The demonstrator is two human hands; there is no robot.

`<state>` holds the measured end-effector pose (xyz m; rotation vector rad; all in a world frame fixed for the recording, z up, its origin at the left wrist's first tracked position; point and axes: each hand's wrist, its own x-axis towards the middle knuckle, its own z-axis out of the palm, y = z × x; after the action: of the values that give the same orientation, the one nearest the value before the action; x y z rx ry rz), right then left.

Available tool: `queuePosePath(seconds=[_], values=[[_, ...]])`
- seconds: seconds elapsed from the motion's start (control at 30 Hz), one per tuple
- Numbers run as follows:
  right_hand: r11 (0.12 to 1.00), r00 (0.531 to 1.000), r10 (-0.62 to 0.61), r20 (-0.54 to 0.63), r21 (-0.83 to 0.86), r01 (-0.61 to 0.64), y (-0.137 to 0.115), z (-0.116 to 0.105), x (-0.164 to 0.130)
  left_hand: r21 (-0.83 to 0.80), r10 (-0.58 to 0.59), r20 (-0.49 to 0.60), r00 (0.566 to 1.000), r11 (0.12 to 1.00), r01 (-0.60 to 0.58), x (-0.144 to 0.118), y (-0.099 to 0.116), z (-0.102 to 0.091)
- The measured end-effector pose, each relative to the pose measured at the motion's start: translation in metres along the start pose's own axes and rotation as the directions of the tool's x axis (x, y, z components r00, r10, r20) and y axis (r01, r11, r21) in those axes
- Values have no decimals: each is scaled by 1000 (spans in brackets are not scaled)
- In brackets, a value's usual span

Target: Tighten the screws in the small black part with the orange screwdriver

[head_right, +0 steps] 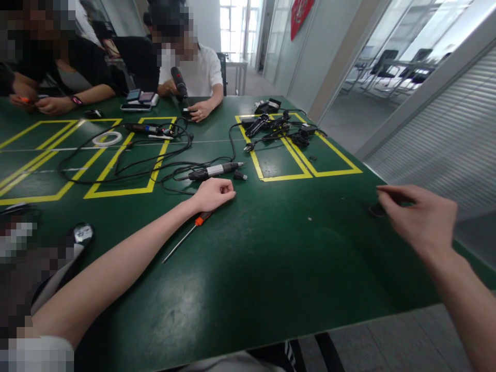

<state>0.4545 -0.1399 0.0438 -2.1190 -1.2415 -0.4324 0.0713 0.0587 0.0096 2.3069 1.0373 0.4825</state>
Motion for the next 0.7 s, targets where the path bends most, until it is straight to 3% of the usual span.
queuePosePath(seconds=[0.23,0.43,0.57,0.7], values=[[995,994,99,-48,8,-99,12,-17,-11,-4,-1,2,1000,1000,1,0,0,0],[988,980,-155,-122,-48,150,35,-8,-8,7,15,-8,1000,1000,-15,0,-1,-1],[973,951,-217,-222,-126,192,60,9,-1,13,9,-6,1000,1000,-9,0,-1,0],[947,880,-308,-361,-34,318,78,23,2,10,5,2,1000,1000,-5,1,-1,0]])
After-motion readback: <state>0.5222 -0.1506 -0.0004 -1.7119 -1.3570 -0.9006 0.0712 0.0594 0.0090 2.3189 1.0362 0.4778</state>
